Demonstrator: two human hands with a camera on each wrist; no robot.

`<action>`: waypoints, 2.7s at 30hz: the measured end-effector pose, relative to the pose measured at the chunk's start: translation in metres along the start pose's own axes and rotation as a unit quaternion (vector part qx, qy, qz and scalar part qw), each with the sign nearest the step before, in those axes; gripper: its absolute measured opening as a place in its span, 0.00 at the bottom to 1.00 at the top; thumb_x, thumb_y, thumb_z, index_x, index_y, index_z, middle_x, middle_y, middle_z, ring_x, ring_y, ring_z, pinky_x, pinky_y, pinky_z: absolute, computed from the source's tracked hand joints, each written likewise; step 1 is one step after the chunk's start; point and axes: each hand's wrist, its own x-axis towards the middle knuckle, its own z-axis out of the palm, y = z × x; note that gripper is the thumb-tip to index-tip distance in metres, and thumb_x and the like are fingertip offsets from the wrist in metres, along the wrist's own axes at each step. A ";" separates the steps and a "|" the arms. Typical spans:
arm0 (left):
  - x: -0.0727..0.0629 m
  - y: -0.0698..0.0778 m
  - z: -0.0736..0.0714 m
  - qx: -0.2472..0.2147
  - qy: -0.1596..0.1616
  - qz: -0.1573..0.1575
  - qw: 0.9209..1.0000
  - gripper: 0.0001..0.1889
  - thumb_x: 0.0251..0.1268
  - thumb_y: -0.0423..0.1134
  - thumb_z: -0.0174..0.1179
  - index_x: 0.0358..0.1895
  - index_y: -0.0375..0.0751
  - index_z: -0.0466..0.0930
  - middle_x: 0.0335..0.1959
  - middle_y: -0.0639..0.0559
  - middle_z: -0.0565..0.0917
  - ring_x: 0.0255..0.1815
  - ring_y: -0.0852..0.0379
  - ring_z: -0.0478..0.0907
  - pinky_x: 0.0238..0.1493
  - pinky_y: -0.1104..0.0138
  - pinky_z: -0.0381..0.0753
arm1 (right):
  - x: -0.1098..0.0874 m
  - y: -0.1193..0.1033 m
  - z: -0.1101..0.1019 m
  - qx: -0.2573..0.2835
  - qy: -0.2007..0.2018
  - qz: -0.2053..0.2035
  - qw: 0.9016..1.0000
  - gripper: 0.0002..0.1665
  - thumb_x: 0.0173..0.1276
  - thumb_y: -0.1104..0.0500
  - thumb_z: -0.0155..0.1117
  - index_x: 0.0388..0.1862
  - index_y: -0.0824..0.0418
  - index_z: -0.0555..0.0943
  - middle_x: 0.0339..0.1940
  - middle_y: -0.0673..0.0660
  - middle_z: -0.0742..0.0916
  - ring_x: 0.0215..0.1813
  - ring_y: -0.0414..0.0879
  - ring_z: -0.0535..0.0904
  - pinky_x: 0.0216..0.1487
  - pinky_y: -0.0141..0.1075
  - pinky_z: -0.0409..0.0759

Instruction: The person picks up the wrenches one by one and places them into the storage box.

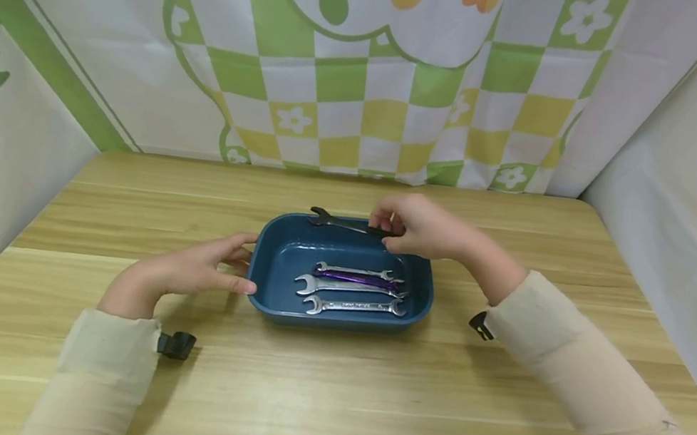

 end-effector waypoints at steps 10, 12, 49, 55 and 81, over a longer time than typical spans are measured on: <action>-0.001 0.000 0.001 -0.007 -0.001 -0.012 1.000 0.45 0.65 0.50 0.66 0.78 0.42 0.49 0.70 0.30 0.70 0.73 0.32 0.65 0.67 0.40 0.68 | 0.013 -0.003 0.021 0.018 -0.021 -0.009 1.000 0.13 0.62 0.69 0.64 0.46 0.63 0.81 0.34 0.55 0.81 0.35 0.45 0.74 0.39 0.36 0.76; -0.001 -0.001 0.001 -0.003 -0.001 -0.010 1.000 0.45 0.65 0.50 0.66 0.78 0.41 0.49 0.70 0.30 0.70 0.72 0.32 0.65 0.67 0.40 0.69 | 0.015 -0.001 0.025 0.025 -0.026 -0.014 0.999 0.12 0.62 0.70 0.64 0.45 0.63 0.81 0.34 0.55 0.81 0.34 0.44 0.74 0.39 0.35 0.76; -0.001 -0.002 0.002 -0.005 -0.002 0.008 1.000 0.44 0.66 0.49 0.65 0.78 0.42 0.50 0.68 0.31 0.72 0.71 0.33 0.67 0.67 0.41 0.68 | 0.022 0.019 0.068 -0.004 -0.085 0.026 0.996 0.11 0.65 0.67 0.65 0.46 0.60 0.82 0.37 0.54 0.82 0.38 0.43 0.75 0.40 0.32 0.75; -0.001 0.000 0.000 -0.007 -0.004 0.010 1.000 0.44 0.66 0.49 0.65 0.78 0.42 0.50 0.68 0.31 0.72 0.71 0.34 0.67 0.67 0.40 0.68 | 0.023 0.020 0.067 -0.007 -0.088 0.019 0.996 0.11 0.64 0.67 0.64 0.45 0.60 0.83 0.37 0.54 0.82 0.38 0.43 0.75 0.40 0.33 0.75; -0.001 -0.003 -0.002 -0.012 0.001 -0.015 1.000 0.45 0.65 0.51 0.66 0.79 0.46 0.50 0.70 0.34 0.71 0.74 0.35 0.65 0.69 0.40 0.65 | 0.025 0.022 0.065 -0.004 -0.075 0.044 0.996 0.13 0.68 0.65 0.66 0.50 0.60 0.84 0.39 0.55 0.84 0.38 0.43 0.78 0.41 0.32 0.79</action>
